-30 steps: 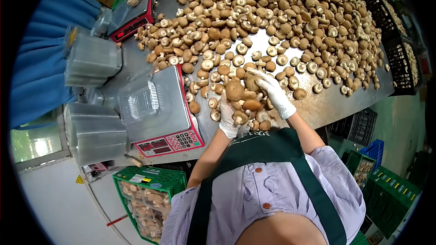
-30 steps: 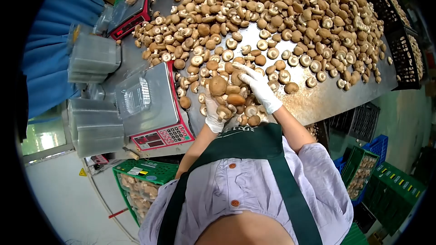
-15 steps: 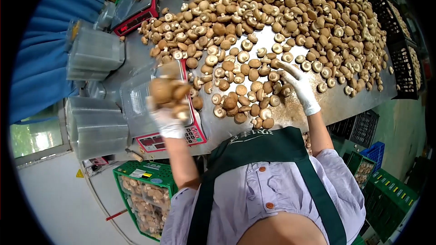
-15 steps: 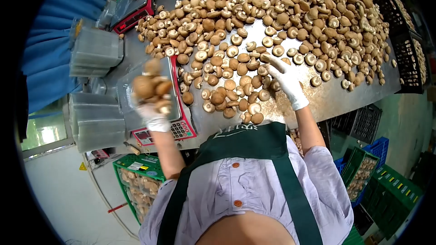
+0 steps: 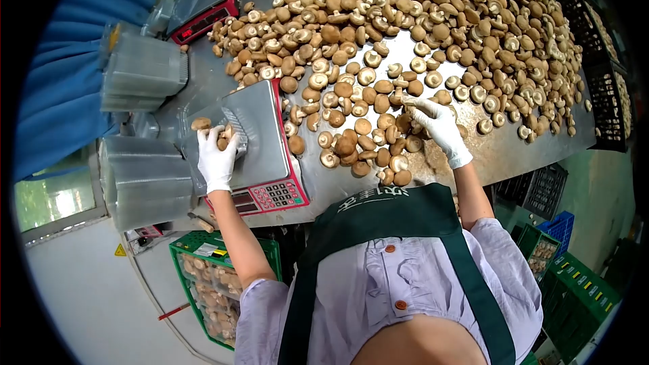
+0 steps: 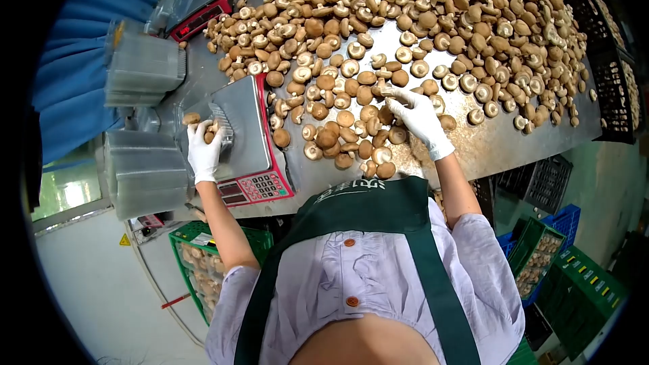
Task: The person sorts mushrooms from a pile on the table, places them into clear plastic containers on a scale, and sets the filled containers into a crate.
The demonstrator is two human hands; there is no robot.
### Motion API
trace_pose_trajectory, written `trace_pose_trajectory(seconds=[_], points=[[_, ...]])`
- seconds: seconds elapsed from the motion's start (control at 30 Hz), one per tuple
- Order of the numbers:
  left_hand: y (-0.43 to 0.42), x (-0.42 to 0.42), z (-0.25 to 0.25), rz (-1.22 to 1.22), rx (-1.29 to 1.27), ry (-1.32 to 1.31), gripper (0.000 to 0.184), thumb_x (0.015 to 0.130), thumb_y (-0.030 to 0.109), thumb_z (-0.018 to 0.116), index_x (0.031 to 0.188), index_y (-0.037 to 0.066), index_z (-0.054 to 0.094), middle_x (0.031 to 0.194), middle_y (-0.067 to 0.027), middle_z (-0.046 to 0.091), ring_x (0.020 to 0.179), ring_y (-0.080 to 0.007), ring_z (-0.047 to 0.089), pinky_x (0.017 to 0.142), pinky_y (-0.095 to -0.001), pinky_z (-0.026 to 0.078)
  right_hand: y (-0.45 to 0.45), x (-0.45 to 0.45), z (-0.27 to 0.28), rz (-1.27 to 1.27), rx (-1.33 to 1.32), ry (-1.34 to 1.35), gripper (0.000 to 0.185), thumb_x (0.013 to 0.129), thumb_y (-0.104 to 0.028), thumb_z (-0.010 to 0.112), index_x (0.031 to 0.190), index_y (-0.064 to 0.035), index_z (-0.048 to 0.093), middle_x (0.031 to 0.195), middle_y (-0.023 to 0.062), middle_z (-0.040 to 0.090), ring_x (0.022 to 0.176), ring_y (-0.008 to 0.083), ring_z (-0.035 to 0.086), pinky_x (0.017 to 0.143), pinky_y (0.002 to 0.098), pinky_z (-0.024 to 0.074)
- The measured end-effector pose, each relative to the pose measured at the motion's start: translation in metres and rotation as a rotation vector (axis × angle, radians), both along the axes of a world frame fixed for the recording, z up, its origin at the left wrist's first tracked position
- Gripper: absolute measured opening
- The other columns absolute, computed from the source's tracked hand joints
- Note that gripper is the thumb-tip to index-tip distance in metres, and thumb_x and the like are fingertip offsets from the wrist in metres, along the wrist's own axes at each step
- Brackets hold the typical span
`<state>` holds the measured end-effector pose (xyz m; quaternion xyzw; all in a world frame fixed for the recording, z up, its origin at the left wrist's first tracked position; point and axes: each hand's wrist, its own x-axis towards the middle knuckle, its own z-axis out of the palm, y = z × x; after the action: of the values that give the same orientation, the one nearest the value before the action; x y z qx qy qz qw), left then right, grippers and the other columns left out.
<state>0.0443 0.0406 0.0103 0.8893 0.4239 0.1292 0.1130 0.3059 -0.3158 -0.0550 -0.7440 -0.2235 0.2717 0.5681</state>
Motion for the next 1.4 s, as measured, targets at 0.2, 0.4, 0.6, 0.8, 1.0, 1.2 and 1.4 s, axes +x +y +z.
trace_pose_trajectory(seconds=[0.2, 0.4, 0.6, 0.8, 1.0, 1.2, 1.4], points=[[-0.006, -0.012, 0.01, -0.021, -0.024, 0.185, 0.043, 0.079, 0.044, 0.064, 0.111, 0.016, 0.064, 0.124, -0.007, 0.052, 0.129, -0.0318, 0.035, 0.099, -0.0587, 0.028, 0.01, -0.004, -0.002, 0.123, -0.192, -0.077, 0.028, 0.087, -0.019, 0.061, 0.11, -0.0026, 0.063, 0.094, 0.0069, 0.067, 0.084, 0.0113, 0.06, 0.076, 0.026, 0.0487], [-0.039, -0.003, 0.044, 0.088, 0.041, 0.285, 0.039, 0.083, 0.043, 0.061, 0.109, 0.015, 0.067, 0.133, -0.0072, 0.05, 0.129, -0.03, 0.038, 0.104, -0.0573, 0.026, 0.024, -0.012, 0.011, 0.209, -0.365, -0.224, 0.03, 0.086, -0.021, 0.062, 0.112, -0.0061, 0.064, 0.096, 0.0135, 0.067, 0.085, 0.0181, 0.063, 0.078, 0.0294, 0.0493], [-0.088, 0.027, 0.034, -0.209, 0.051, -0.317, 0.03, 0.077, 0.015, 0.071, 0.104, 0.003, 0.065, 0.114, -0.0117, 0.061, 0.108, -0.0245, 0.058, 0.093, -0.0327, 0.045, -0.006, 0.012, 0.003, -0.095, -0.312, -0.337, 0.028, 0.083, -0.023, 0.064, 0.105, -0.0066, 0.066, 0.091, 0.0155, 0.068, 0.083, 0.0268, 0.066, 0.075, 0.0327, 0.0507], [-0.167, 0.076, -0.089, -0.705, -0.184, 0.087, 0.039, 0.078, 0.017, 0.064, 0.117, 0.014, 0.058, 0.122, -0.0123, 0.05, 0.108, -0.0341, 0.049, 0.09, -0.0393, 0.045, -0.023, 0.001, 0.001, 0.025, -0.398, -0.427, 0.03, 0.079, -0.023, 0.067, 0.105, -0.0085, 0.065, 0.091, 0.0135, 0.066, 0.078, 0.0264, 0.064, 0.074, 0.0327, 0.051], [-0.151, 0.091, -0.102, -0.573, -0.363, -0.26, 0.034, 0.078, 0.014, 0.066, 0.112, 0.01, 0.06, 0.107, -0.0137, 0.056, 0.099, -0.0338, 0.055, 0.089, -0.0389, 0.045, 0.004, -0.052, -0.019, 0.273, -0.432, -0.899, 0.053, 0.069, -0.025, 0.073, 0.117, -0.0122, 0.054, 0.134, 0.0118, 0.044, 0.113, 0.0303, 0.047, 0.096, 0.0449, 0.0381], [-0.129, 0.095, -0.092, -0.322, -0.941, -0.572, 0.03, 0.077, 0.003, 0.045, 0.102, -0.001, 0.062, 0.094, -0.0071, 0.06, 0.089, -0.0153, 0.057, 0.08, -0.0265, 0.045, 0.015, -0.013, -0.045, 0.027, -0.367, -0.986, 0.041, 0.073, -0.026, 0.068, 0.111, -0.013, 0.061, 0.117, 0.0074, 0.057, 0.112, 0.0301, 0.049, 0.093, 0.0444, 0.0386], [-0.137, 0.091, -0.081, 0.069, -1.641, -0.948, 0.016, 0.086, 0.01, 0.046, 0.079, 0.005, 0.06, 0.086, -0.006, 0.062, 0.079, -0.0139, 0.061, 0.063, -0.0269, 0.049, 0.003, 0.023, 0.003, 0.194, -0.412, -0.435, 0.057, 0.07, -0.045, 0.072, 0.117, -0.0145, 0.061, 0.108, 0.0121, 0.063, 0.106, 0.0298, 0.053, 0.092, 0.0372, 0.0434]])
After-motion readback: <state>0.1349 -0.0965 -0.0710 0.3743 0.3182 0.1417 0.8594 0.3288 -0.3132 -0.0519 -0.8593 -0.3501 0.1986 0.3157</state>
